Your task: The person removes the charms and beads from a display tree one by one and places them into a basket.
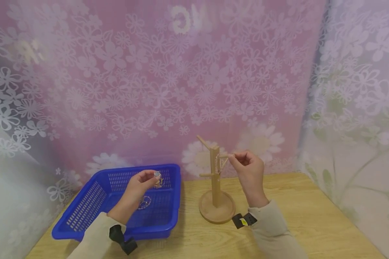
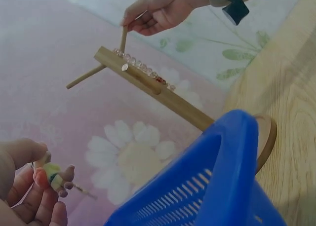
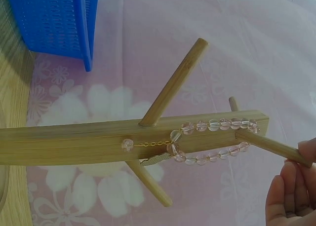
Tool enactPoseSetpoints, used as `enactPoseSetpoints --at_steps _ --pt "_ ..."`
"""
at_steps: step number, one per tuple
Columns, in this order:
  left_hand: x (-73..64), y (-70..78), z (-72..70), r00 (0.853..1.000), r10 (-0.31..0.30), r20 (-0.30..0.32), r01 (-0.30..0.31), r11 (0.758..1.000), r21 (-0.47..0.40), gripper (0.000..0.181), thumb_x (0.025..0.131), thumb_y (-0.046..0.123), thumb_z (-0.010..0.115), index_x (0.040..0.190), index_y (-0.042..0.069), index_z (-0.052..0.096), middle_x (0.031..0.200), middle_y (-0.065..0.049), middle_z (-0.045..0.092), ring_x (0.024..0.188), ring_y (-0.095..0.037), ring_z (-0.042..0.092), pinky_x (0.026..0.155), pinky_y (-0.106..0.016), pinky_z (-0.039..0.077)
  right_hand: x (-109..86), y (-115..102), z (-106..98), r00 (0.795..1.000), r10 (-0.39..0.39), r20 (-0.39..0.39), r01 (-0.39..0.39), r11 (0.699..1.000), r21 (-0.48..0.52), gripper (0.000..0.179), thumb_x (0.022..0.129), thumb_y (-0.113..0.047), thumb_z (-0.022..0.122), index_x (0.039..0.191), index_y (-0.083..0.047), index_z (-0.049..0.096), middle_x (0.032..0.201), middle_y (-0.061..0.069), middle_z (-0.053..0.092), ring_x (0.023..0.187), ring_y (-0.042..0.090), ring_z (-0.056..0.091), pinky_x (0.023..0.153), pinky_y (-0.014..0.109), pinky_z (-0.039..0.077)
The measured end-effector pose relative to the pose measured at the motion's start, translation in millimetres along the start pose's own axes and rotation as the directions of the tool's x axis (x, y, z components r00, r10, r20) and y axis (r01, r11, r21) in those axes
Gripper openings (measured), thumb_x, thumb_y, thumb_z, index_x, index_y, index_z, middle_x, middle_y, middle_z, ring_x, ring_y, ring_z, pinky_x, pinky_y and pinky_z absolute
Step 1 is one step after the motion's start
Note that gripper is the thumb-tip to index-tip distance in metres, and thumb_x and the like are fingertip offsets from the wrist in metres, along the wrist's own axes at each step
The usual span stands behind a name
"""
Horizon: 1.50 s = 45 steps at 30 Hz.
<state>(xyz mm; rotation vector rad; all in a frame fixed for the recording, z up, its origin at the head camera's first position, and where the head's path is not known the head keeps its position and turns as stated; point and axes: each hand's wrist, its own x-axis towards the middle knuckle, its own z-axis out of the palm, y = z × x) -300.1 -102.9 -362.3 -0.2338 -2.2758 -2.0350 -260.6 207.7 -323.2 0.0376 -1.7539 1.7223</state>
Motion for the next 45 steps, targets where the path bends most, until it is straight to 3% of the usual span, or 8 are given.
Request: enactPoseSetpoints --at_steps 7,17,21,26,31,37,40,45 --pt "8.8 -9.8 -16.5 0.999 -0.044 0.008 0.044 0.999 0.000 0.031 0.087 0.015 0.068 0.113 0.000 0.060 0.097 -0.005 0.062 0.090 -0.016 0.060 0.088 -0.041 0.047 -4.7 1.0 1.7 0.999 -0.028 0.019 0.029 0.999 -0.042 0.007 0.083 -0.010 0.073 0.080 -0.009 0.067 0.083 -0.003 0.067 0.069 0.007 0.060 0.066 0.016 0.049" --pt "19.1 -21.4 -37.5 0.996 -0.091 -0.019 0.092 0.992 0.085 0.034 0.086 0.019 0.070 0.114 0.002 0.062 0.104 -0.009 0.062 0.098 -0.022 0.059 0.088 -0.040 0.048 -7.8 1.4 0.9 0.999 -0.026 0.043 0.024 0.999 0.045 0.005 0.082 -0.006 0.072 0.083 -0.007 0.068 0.085 -0.002 0.068 0.071 0.008 0.060 0.068 0.016 0.050" --pt "22.3 -26.0 -47.2 0.992 -0.124 -0.032 0.126 0.986 0.105 0.034 0.086 0.019 0.070 0.115 0.003 0.062 0.102 -0.005 0.062 0.098 -0.020 0.058 0.090 -0.040 0.047 -5.9 7.1 -4.8 0.990 -0.026 0.142 0.014 0.996 0.088 0.010 0.084 -0.006 0.070 0.093 -0.002 0.068 0.088 -0.006 0.068 0.078 0.007 0.062 0.074 0.017 0.051" --pt "25.2 -26.1 -59.7 0.993 -0.116 0.008 0.114 0.985 0.129 0.034 0.088 0.017 0.068 0.116 0.001 0.060 0.100 -0.004 0.062 0.097 -0.019 0.059 0.090 -0.040 0.046 -2.4 21.5 -14.1 0.958 -0.032 0.283 0.004 0.995 0.098 0.014 0.087 -0.005 0.066 0.101 -0.002 0.067 0.098 -0.005 0.068 0.088 0.007 0.061 0.079 0.017 0.050" --pt "28.0 -26.7 -68.1 0.992 -0.112 0.053 0.100 0.978 0.184 0.027 0.087 0.016 0.068 0.109 0.001 0.062 0.092 0.000 0.064 0.088 -0.013 0.059 0.089 -0.042 0.045 4.4 38.7 -22.7 0.932 0.003 0.362 0.004 1.000 -0.018 0.023 0.090 -0.014 0.064 0.110 -0.002 0.065 0.113 -0.004 0.064 0.097 0.003 0.059 0.081 0.015 0.048" --pt "31.2 -30.0 -74.3 0.989 -0.115 0.088 0.090 0.966 0.241 0.024 0.087 0.016 0.069 0.106 0.002 0.064 0.091 -0.002 0.066 0.088 -0.016 0.060 0.089 -0.045 0.045 17.5 61.9 -26.9 0.935 0.065 0.348 0.026 0.968 -0.249 0.040 0.092 -0.028 0.063 0.119 0.001 0.060 0.120 0.010 0.060 0.096 -0.003 0.056 0.079 0.015 0.046" --pt "33.2 -30.8 -78.1 0.989 -0.117 0.090 0.090 0.962 0.259 0.025 0.087 0.015 0.068 0.107 0.001 0.063 0.092 -0.003 0.066 0.089 -0.018 0.060 0.089 -0.046 0.045 23.4 70.5 -26.3 0.931 0.091 0.352 0.031 0.945 -0.325 0.044 0.092 -0.033 0.062 0.123 -0.002 0.059 0.120 0.016 0.060 0.097 -0.001 0.055 0.082 0.022 0.047" --pt "37.6 -29.4 -83.0 0.988 -0.123 0.091 0.092 0.953 0.289 0.025 0.087 0.017 0.068 0.106 0.002 0.063 0.093 -0.004 0.065 0.090 -0.019 0.059 0.086 -0.043 0.045 29.8 76.7 -20.3 0.919 0.119 0.377 0.018 0.940 -0.340 0.049 0.091 -0.038 0.061 0.130 -0.008 0.055 0.122 0.016 0.059 0.105 0.012 0.055 0.090 0.041 0.046"
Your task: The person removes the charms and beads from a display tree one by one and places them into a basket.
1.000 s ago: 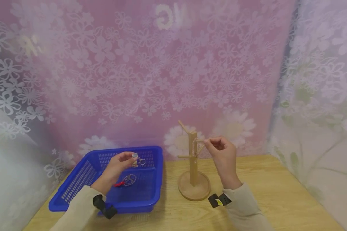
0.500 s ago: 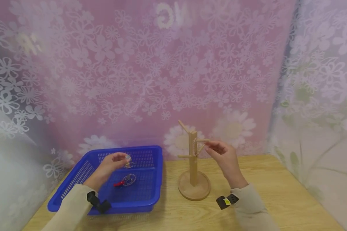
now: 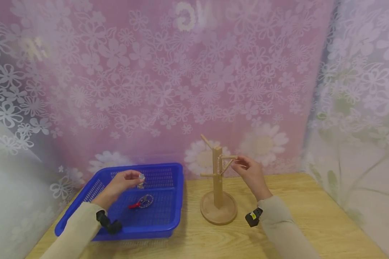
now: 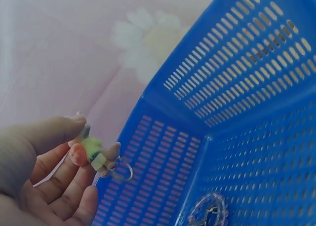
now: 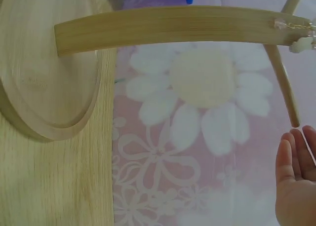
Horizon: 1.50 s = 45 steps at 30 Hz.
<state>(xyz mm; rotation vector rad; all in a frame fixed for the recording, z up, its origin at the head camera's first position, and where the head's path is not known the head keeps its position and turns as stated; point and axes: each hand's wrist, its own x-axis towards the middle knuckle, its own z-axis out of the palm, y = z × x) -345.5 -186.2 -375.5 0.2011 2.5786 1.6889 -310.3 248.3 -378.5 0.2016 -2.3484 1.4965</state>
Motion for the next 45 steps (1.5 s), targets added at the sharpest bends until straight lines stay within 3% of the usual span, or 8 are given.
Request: enactPoseSetpoints --at_steps 5,10,14,20,26,30,34,45 --pt "4.1 1.6 -4.1 1.000 -0.006 0.006 0.006 0.999 0.039 0.025 0.087 0.018 0.068 0.106 0.002 0.063 0.094 -0.005 0.066 0.088 -0.019 0.061 0.082 -0.039 0.047 6.8 0.7 2.2 0.999 -0.051 -0.003 0.051 0.998 -0.029 0.044 0.092 -0.033 0.060 0.128 -0.008 0.057 0.121 0.016 0.060 0.107 0.022 0.058 0.087 0.040 0.049" --pt "8.5 -2.6 -9.3 1.000 -0.018 -0.003 0.018 0.998 0.067 0.027 0.087 0.018 0.068 0.108 0.002 0.063 0.098 -0.007 0.065 0.092 -0.021 0.060 0.085 -0.042 0.046 9.9 4.9 2.5 0.996 -0.084 0.010 0.085 0.991 -0.103 0.038 0.094 -0.028 0.059 0.123 -0.003 0.060 0.114 0.019 0.063 0.103 0.033 0.060 0.084 0.044 0.050" --pt "12.3 -7.9 -13.3 1.000 -0.020 -0.014 0.021 0.997 0.074 0.029 0.088 0.019 0.068 0.109 0.001 0.062 0.099 -0.008 0.064 0.094 -0.023 0.059 0.087 -0.045 0.044 10.6 10.0 3.8 0.994 -0.105 0.027 0.107 0.989 -0.101 0.039 0.094 -0.027 0.059 0.123 -0.001 0.059 0.112 0.020 0.064 0.103 0.035 0.061 0.085 0.049 0.049" --pt "15.8 -15.2 -20.4 0.999 -0.031 -0.024 0.033 0.995 0.089 0.034 0.088 0.020 0.068 0.114 0.000 0.060 0.106 -0.012 0.063 0.101 -0.027 0.057 0.091 -0.049 0.043 8.5 13.6 3.7 0.996 -0.083 0.027 0.085 0.994 -0.062 0.039 0.094 -0.029 0.058 0.123 -0.002 0.059 0.111 0.018 0.064 0.102 0.025 0.061 0.088 0.048 0.048" --pt "17.1 -19.1 -27.5 0.999 -0.037 -0.030 0.040 0.995 0.096 0.037 0.088 0.024 0.067 0.115 0.000 0.059 0.106 -0.012 0.063 0.102 -0.028 0.056 0.094 -0.053 0.040 4.7 8.5 -0.2 0.999 -0.026 0.029 0.026 1.000 0.007 0.036 0.093 -0.031 0.060 0.109 0.002 0.057 0.105 0.015 0.063 0.090 -0.001 0.058 0.083 0.029 0.049" --pt "16.1 -22.2 -28.1 0.998 -0.048 -0.035 0.052 0.992 0.111 0.035 0.088 0.018 0.067 0.115 -0.003 0.059 0.104 -0.013 0.063 0.100 -0.028 0.057 0.092 -0.052 0.041 -1.6 7.8 -2.1 0.999 0.012 0.045 -0.017 0.994 0.111 0.036 0.092 -0.026 0.063 0.107 0.005 0.052 0.099 0.005 0.061 0.087 0.001 0.058 0.077 0.019 0.049" --pt "16.9 -25.3 -27.6 0.998 -0.045 -0.038 0.049 0.992 0.118 0.034 0.087 0.014 0.067 0.114 -0.004 0.059 0.103 -0.014 0.063 0.097 -0.027 0.058 0.091 -0.051 0.043 -8.8 9.4 -3.2 0.998 0.022 0.051 -0.030 0.985 0.171 0.040 0.091 -0.023 0.064 0.112 0.008 0.051 0.097 -0.004 0.059 0.088 0.003 0.059 0.078 0.017 0.049" --pt "17.2 -29.8 -29.4 1.000 -0.012 -0.024 0.015 0.993 0.117 0.033 0.086 0.010 0.068 0.112 -0.007 0.060 0.098 -0.012 0.064 0.090 -0.022 0.060 0.087 -0.048 0.046 -23.0 4.0 -0.6 0.999 0.035 0.031 -0.042 0.969 0.242 0.022 0.089 -0.011 0.066 0.100 0.007 0.058 0.087 -0.009 0.059 0.082 0.003 0.058 0.075 0.017 0.050"
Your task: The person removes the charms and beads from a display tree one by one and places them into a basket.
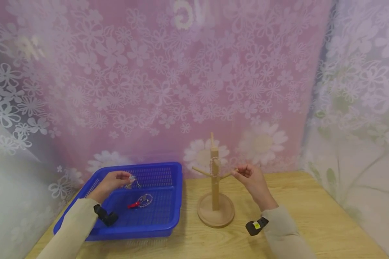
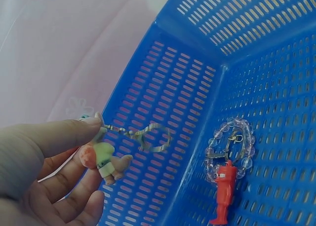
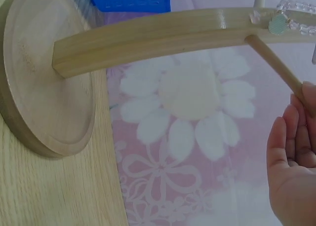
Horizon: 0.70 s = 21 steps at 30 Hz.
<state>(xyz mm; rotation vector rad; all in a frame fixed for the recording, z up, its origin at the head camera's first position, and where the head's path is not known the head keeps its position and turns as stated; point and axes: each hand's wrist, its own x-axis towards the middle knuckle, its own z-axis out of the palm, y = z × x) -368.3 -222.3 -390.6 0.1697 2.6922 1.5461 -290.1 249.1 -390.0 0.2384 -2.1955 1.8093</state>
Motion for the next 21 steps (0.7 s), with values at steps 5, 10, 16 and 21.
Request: enactPoseSetpoints --at_steps 5,10,16,21 --pt "0.8 -1.4 -0.2 1.000 -0.006 -0.003 0.006 1.000 0.010 0.031 0.084 0.009 0.069 0.109 -0.007 0.061 0.094 -0.010 0.064 0.085 -0.020 0.059 0.084 -0.047 0.047 -4.6 -2.5 4.0 1.000 0.001 -0.025 0.000 1.000 0.012 0.024 0.089 -0.011 0.065 0.101 0.008 0.058 0.087 -0.007 0.056 0.079 0.004 0.056 0.073 0.017 0.049" --pt "0.8 -3.6 -0.5 0.999 -0.036 0.025 0.035 0.999 0.038 0.030 0.084 0.007 0.069 0.110 -0.006 0.061 0.092 -0.010 0.065 0.085 -0.020 0.060 0.082 -0.047 0.046 -7.3 -0.5 6.6 0.999 0.007 -0.044 -0.007 1.000 0.006 0.023 0.089 -0.016 0.067 0.096 0.004 0.058 0.087 -0.005 0.057 0.079 0.005 0.057 0.073 0.018 0.049" --pt "1.8 -4.5 -0.9 0.998 -0.043 0.041 0.041 0.998 0.044 0.030 0.085 0.009 0.069 0.110 -0.005 0.062 0.090 -0.007 0.067 0.088 -0.021 0.061 0.084 -0.047 0.046 -7.0 2.5 7.8 0.998 -0.018 -0.053 0.019 1.000 0.018 0.020 0.089 -0.017 0.067 0.093 0.000 0.059 0.089 -0.002 0.059 0.078 0.006 0.058 0.074 0.018 0.050" --pt "2.5 -2.9 -1.0 0.997 -0.059 0.048 0.057 0.997 0.043 0.032 0.085 0.012 0.069 0.112 -0.004 0.062 0.093 -0.006 0.066 0.092 -0.024 0.061 0.086 -0.048 0.046 -7.3 4.1 8.1 0.998 -0.023 -0.057 0.024 0.999 0.028 0.015 0.090 -0.012 0.065 0.093 0.000 0.059 0.088 -0.009 0.058 0.080 0.007 0.058 0.074 0.018 0.050"
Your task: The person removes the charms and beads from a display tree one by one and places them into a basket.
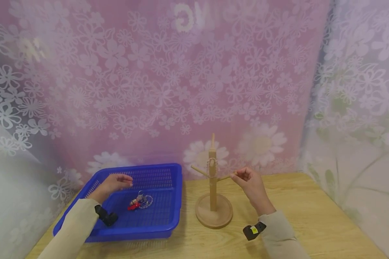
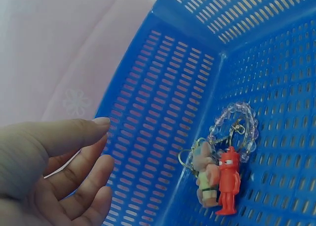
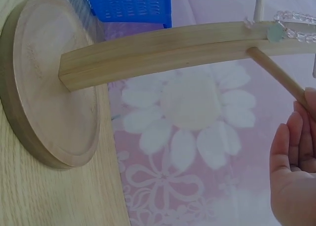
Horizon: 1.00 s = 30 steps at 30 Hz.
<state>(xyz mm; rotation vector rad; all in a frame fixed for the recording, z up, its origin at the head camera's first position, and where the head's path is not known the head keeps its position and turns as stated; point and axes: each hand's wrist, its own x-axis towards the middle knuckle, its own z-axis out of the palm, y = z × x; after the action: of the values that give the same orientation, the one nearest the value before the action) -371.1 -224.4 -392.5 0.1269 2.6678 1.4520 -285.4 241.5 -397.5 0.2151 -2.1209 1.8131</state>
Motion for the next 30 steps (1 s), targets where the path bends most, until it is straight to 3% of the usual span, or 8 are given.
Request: enactPoseSetpoints --at_steps 8,12,15,20,24,30 --pt "-0.1 8.4 1.4 1.000 0.022 0.012 -0.022 0.999 -0.033 0.039 0.086 0.020 0.070 0.117 -0.001 0.061 0.102 -0.008 0.066 0.097 -0.022 0.060 0.088 -0.046 0.046 0.4 2.4 1.8 1.000 -0.011 -0.023 0.011 1.000 0.027 0.015 0.089 -0.012 0.066 0.091 0.000 0.058 0.086 -0.009 0.058 0.078 0.004 0.057 0.073 0.017 0.049" --pt "-1.6 18.6 1.0 0.999 0.038 0.023 -0.037 0.998 -0.057 0.041 0.086 0.022 0.070 0.119 -0.001 0.060 0.102 -0.006 0.066 0.099 -0.023 0.060 0.082 -0.038 0.048 0.2 2.6 3.3 1.000 -0.010 -0.029 0.012 0.998 0.066 0.014 0.087 -0.010 0.068 0.089 0.001 0.059 0.084 -0.008 0.058 0.077 0.004 0.057 0.073 0.017 0.049" --pt "-5.8 29.3 2.7 0.997 0.069 0.036 -0.067 0.995 -0.075 0.040 0.087 0.022 0.069 0.119 0.000 0.060 0.105 -0.008 0.065 0.103 -0.026 0.058 0.087 -0.042 0.047 0.3 1.5 4.7 0.999 0.000 -0.032 0.003 0.997 0.080 0.014 0.087 -0.009 0.067 0.089 0.002 0.058 0.084 -0.007 0.058 0.078 0.004 0.057 0.074 0.018 0.049" --pt "-14.2 48.0 13.3 0.990 0.130 0.052 -0.126 0.989 -0.073 0.031 0.088 0.023 0.067 0.113 0.005 0.064 0.110 -0.010 0.065 0.107 -0.027 0.057 0.095 -0.051 0.041 0.6 1.1 4.7 0.999 0.017 -0.041 -0.013 0.996 0.093 0.007 0.088 -0.005 0.066 0.087 -0.004 0.059 0.085 -0.005 0.058 0.078 0.004 0.058 0.075 0.018 0.049" --pt "-20.4 62.4 23.4 0.987 0.150 0.058 -0.143 0.984 -0.107 0.027 0.089 0.024 0.067 0.110 0.007 0.066 0.111 -0.008 0.064 0.105 -0.026 0.058 0.094 -0.048 0.043 0.9 1.0 4.8 0.999 0.013 -0.045 -0.009 0.995 0.095 0.009 0.088 -0.005 0.066 0.084 -0.009 0.059 0.085 -0.004 0.059 0.078 0.004 0.058 0.075 0.018 0.049" --pt "-31.2 77.8 37.7 0.978 0.193 0.075 -0.182 0.975 -0.131 0.025 0.090 0.021 0.065 0.110 0.005 0.066 0.109 -0.009 0.065 0.103 -0.026 0.060 0.088 -0.043 0.047 0.8 0.7 5.3 0.999 -0.005 -0.040 0.009 0.994 0.113 0.009 0.087 -0.006 0.067 0.084 -0.007 0.058 0.082 -0.005 0.059 0.076 0.004 0.058 0.074 0.018 0.049"
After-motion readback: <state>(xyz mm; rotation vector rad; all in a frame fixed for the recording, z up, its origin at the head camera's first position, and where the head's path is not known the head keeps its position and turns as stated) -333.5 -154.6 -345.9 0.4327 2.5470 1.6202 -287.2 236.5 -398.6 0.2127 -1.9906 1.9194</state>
